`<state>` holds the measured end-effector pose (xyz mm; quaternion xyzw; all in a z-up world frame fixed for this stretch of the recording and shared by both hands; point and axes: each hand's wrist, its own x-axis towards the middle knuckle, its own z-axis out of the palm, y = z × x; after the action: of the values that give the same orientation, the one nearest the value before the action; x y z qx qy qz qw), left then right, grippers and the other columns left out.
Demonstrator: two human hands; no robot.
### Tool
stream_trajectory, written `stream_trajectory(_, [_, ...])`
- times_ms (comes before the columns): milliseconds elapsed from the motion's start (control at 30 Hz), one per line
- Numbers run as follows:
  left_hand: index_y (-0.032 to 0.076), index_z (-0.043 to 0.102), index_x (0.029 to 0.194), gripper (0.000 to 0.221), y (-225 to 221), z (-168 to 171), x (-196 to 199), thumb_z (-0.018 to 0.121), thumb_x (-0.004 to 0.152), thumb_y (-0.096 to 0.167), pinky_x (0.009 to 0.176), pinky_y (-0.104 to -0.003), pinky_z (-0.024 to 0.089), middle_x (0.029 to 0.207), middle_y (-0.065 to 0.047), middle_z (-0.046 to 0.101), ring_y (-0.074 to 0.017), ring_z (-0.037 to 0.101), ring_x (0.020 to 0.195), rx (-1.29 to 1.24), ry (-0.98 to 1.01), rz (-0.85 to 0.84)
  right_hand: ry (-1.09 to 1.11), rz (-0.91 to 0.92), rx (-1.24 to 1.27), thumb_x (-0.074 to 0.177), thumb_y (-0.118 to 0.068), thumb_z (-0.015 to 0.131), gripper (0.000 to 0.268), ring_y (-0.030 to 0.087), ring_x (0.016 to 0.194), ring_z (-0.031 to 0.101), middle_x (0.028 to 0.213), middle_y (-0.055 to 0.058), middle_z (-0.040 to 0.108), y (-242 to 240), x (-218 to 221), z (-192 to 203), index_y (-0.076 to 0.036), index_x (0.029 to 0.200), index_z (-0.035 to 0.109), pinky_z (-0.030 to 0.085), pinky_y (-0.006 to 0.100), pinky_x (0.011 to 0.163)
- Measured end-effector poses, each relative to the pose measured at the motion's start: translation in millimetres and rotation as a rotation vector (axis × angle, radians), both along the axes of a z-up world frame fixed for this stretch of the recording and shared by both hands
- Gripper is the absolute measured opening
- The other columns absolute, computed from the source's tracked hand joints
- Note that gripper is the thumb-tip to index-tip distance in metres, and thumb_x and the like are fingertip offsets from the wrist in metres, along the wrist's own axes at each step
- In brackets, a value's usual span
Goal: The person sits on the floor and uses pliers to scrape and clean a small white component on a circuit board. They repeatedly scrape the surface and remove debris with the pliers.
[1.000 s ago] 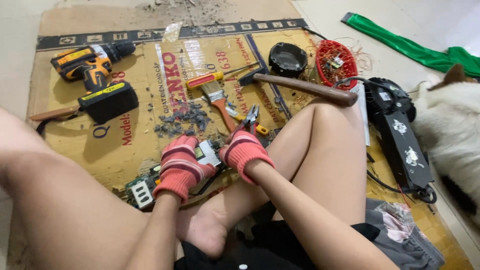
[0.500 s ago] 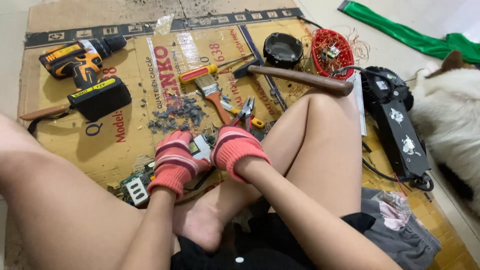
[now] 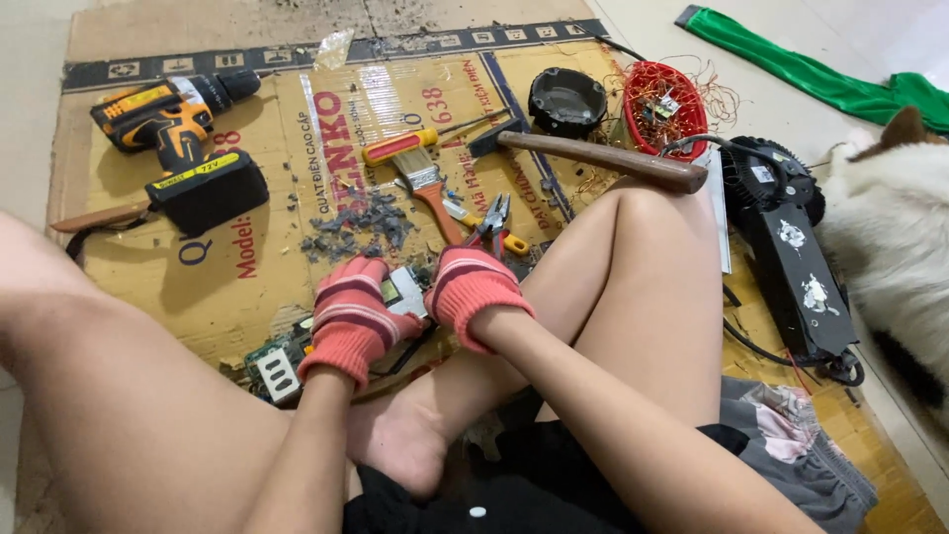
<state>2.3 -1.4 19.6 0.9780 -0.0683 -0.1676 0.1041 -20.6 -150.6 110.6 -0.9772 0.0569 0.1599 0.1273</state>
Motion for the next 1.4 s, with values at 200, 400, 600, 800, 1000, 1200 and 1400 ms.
stream_trajectory(200, [0.024, 0.057, 0.129, 0.084, 1, -14, 3, 0.076, 0.06, 0.068, 0.116, -0.042, 0.038, 0.133, 0.002, 0.057, -0.0215, 0.05, 0.135, -0.003, -0.03, -0.014, 0.013, -0.028, 0.019, 0.08, -0.019, 0.061, 0.02, 0.029, 0.069, 0.063, 0.079, 0.014, 0.071, -2, -8, -2, -0.006, 0.087, 0.075, 0.055, 0.041, 0.066])
stream_trajectory(400, [0.024, 0.058, 0.126, 0.079, 1, -10, 2, 0.076, 0.061, 0.067, 0.114, -0.043, 0.04, 0.13, 0.0, 0.058, -0.0222, 0.052, 0.132, -0.021, -0.037, -0.01, 0.02, -0.026, 0.045, 0.08, -0.021, 0.062, 0.021, 0.029, 0.068, 0.062, 0.079, 0.013, 0.071, -1, -17, -1, -0.006, 0.087, 0.075, 0.055, 0.04, 0.066])
stream_trajectory(600, [0.023, 0.059, 0.126, 0.077, 2, -3, -2, 0.072, 0.063, 0.066, 0.113, -0.043, 0.04, 0.128, -0.001, 0.058, -0.0232, 0.054, 0.129, -0.046, -0.029, 0.01, 0.054, 0.011, 0.095, 0.079, -0.022, 0.063, 0.021, 0.028, 0.067, 0.061, 0.08, 0.013, 0.071, 11, -12, 0, -0.006, 0.087, 0.075, 0.054, 0.038, 0.066])
stream_trajectory(800, [0.022, 0.059, 0.123, 0.07, 3, 5, -8, 0.064, 0.07, 0.067, 0.112, -0.042, 0.041, 0.128, -0.002, 0.058, -0.0232, 0.054, 0.129, -0.063, -0.049, 0.04, 0.078, -0.066, 0.148, 0.087, -0.04, 0.064, 0.06, 0.041, 0.131, 0.055, 0.139, 0.021, 0.056, 27, 12, 22, -0.019, 0.142, 0.053, 0.048, 0.058, 0.108])
stream_trajectory(1000, [0.021, 0.058, 0.124, 0.068, 0, 5, -15, 0.067, 0.072, 0.063, 0.112, -0.044, 0.04, 0.13, -0.004, 0.057, -0.0252, 0.052, 0.131, -0.066, -0.073, 0.012, 0.169, -0.106, 0.142, 0.091, -0.034, 0.066, 0.055, 0.042, 0.125, 0.058, 0.132, 0.023, 0.056, 2, -18, 14, -0.018, 0.142, 0.051, 0.051, 0.06, 0.101])
stream_trajectory(1200, [0.021, 0.055, 0.13, 0.078, -5, 16, -20, 0.081, 0.065, 0.056, 0.114, -0.047, 0.038, 0.137, -0.006, 0.054, -0.0282, 0.048, 0.135, 0.015, -0.071, 0.016, 0.079, -0.165, 0.23, 0.092, -0.031, 0.065, 0.043, 0.029, 0.118, 0.067, 0.116, 0.013, 0.074, -52, -34, 41, -0.017, 0.133, 0.066, 0.053, 0.047, 0.103])
stream_trajectory(1400, [0.019, 0.052, 0.134, 0.07, -22, 56, -44, 0.078, 0.073, 0.045, 0.113, -0.049, 0.038, 0.137, -0.009, 0.052, -0.0317, 0.047, 0.134, -0.12, -0.115, 0.236, 0.01, -0.128, 0.08, 0.09, -0.029, 0.064, 0.032, 0.025, 0.103, 0.072, 0.102, 0.005, 0.076, -78, 0, 28, -0.026, 0.121, 0.072, 0.058, 0.043, 0.093])
